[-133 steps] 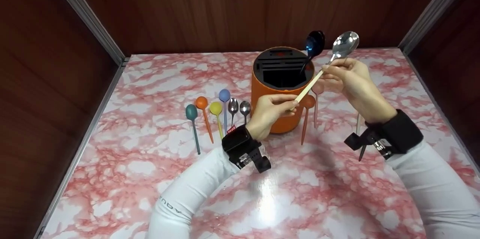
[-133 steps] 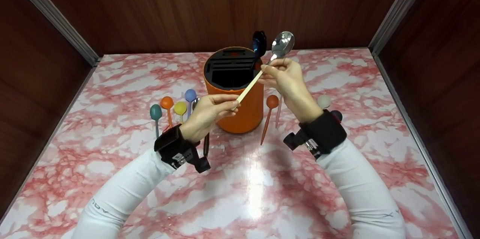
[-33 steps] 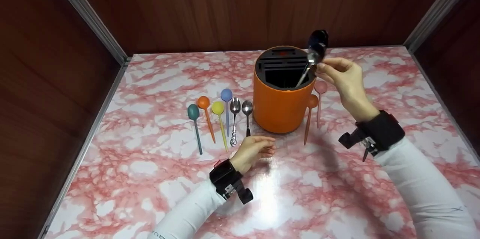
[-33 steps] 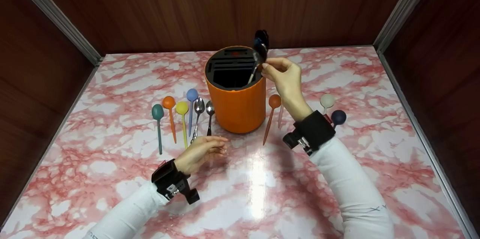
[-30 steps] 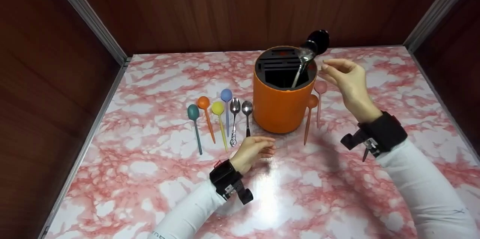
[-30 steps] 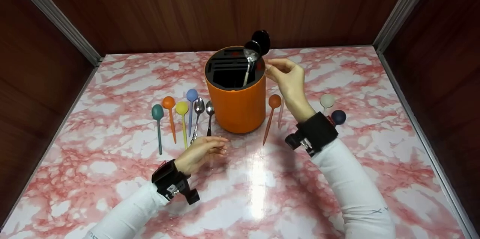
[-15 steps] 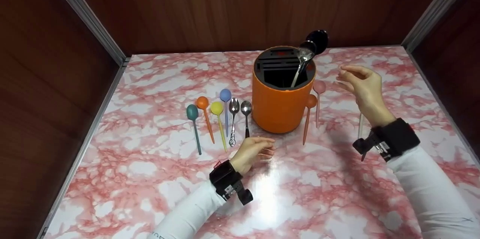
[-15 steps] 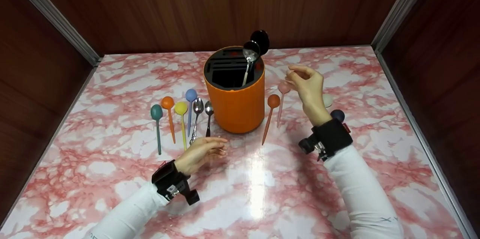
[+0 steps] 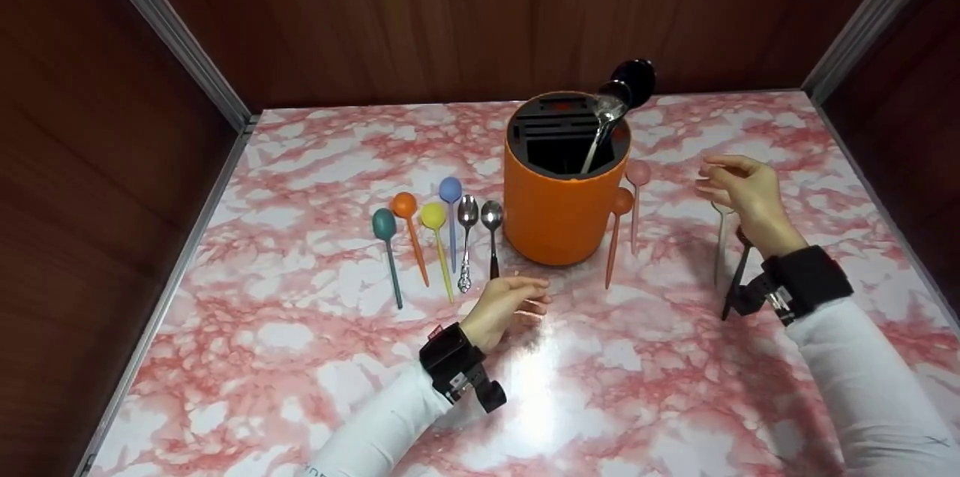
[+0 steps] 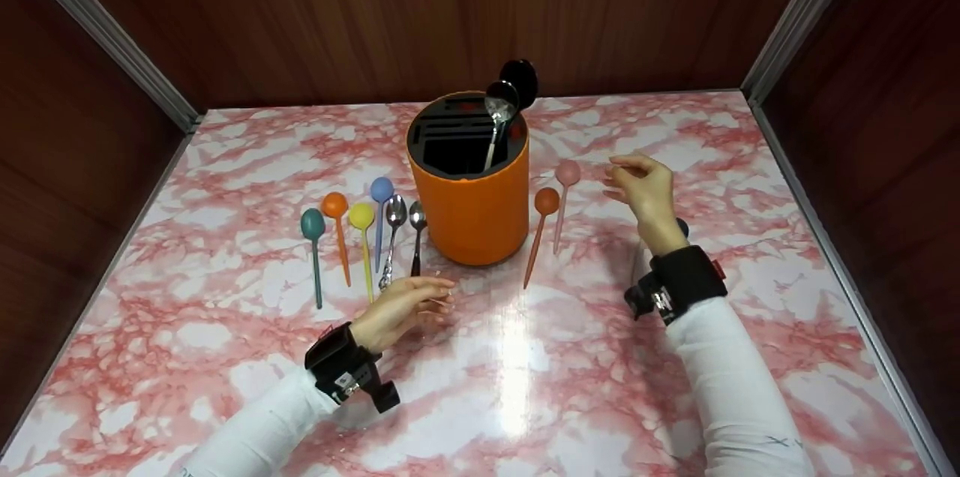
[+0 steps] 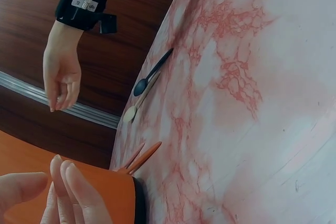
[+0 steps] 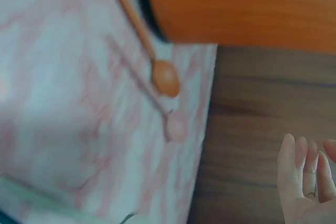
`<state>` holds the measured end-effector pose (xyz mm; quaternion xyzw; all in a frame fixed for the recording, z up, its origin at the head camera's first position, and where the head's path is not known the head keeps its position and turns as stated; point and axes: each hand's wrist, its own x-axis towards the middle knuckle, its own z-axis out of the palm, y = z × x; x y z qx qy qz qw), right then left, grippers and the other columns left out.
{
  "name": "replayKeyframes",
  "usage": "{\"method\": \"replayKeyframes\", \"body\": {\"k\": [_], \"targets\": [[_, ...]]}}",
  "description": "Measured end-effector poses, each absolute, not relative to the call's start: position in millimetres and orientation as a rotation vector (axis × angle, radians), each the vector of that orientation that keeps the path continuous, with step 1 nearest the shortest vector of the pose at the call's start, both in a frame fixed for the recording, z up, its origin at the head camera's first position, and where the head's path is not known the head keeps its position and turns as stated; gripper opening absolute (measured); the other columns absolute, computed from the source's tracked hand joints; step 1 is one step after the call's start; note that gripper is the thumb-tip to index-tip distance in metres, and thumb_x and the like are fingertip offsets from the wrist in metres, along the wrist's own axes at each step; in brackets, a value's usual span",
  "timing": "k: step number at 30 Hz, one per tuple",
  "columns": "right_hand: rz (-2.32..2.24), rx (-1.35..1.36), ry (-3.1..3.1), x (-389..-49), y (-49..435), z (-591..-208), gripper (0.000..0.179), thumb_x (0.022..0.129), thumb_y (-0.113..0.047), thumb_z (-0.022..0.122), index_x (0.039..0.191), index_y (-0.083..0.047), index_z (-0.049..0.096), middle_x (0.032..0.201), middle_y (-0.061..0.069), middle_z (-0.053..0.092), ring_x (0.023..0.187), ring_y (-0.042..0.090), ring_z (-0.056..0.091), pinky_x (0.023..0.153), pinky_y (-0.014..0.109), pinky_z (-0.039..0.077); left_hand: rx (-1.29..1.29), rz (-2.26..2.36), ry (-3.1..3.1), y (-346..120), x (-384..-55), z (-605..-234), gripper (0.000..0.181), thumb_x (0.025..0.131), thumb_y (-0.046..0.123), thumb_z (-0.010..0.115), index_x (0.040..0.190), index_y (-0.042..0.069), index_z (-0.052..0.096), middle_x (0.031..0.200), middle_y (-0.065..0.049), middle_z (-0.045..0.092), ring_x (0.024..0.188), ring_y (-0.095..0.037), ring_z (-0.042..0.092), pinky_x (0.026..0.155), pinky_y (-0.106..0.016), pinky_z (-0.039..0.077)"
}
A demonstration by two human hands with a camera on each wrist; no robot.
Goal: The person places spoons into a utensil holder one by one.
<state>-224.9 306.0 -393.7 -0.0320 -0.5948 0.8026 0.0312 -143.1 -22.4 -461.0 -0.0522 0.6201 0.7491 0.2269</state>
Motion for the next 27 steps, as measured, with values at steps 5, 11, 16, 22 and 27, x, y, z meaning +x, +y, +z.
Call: {"method": "replayKeyframes", "body": {"k": [5,11,16,22,27], "targets": [[2.434,-0.16,-1.903,-222,324,-406,0.021,0.095,0.003,0.057,0.089,-0.011,0.073,0.082,0.003,0.068,0.074,0.012,0.067,0.071,0.021,0.058,-0.144,2.068,1.704,-22,-143,-463,0.029,0.092,-0.003,0.055,0.117,-0.016,0.058,0.092,-0.019,0.069,0.066,-0.013,0.06,0.063,-0.022,0.055],[2.406,-0.207,-1.945,-218,341,-418,0.026,0.095,0.003,0.056,0.087,-0.013,0.073,0.079,0.002,0.067,0.071,0.012,0.067,0.069,0.021,0.058,-0.156,2.06,1.701,-21,-143,-465,0.029,0.092,-0.002,0.055,0.117,-0.016,0.058,0.092,-0.018,0.068,0.066,-0.013,0.06,0.06,-0.02,0.054],[2.319,-0.256,-2.025,-212,354,-430,0.033,0.095,0.005,0.053,0.081,-0.018,0.072,0.074,-0.002,0.066,0.067,0.008,0.066,0.063,0.018,0.058,-0.171,2.048,1.694,-18,-141,-469,0.028,0.092,-0.002,0.055,0.116,-0.015,0.059,0.085,-0.01,0.068,0.066,-0.012,0.06,0.059,-0.019,0.054],[2.29,-0.341,-2.044,-207,366,-443,0.036,0.092,0.009,0.053,0.075,-0.017,0.071,0.068,-0.003,0.066,0.059,0.007,0.065,0.058,0.019,0.058,-0.173,2.027,1.691,-16,-139,-473,0.028,0.092,-0.003,0.055,0.116,-0.016,0.059,0.089,-0.014,0.069,0.064,-0.011,0.059,0.061,-0.021,0.055],[2.249,-0.422,-2.093,-204,373,-453,0.036,0.091,0.009,0.055,0.071,-0.017,0.069,0.066,-0.003,0.067,0.058,0.006,0.065,0.057,0.018,0.057,-0.194,2.007,1.687,-15,-138,-477,0.027,0.092,-0.003,0.055,0.116,-0.014,0.06,0.085,-0.009,0.069,0.066,-0.012,0.06,0.063,-0.022,0.056]]}}
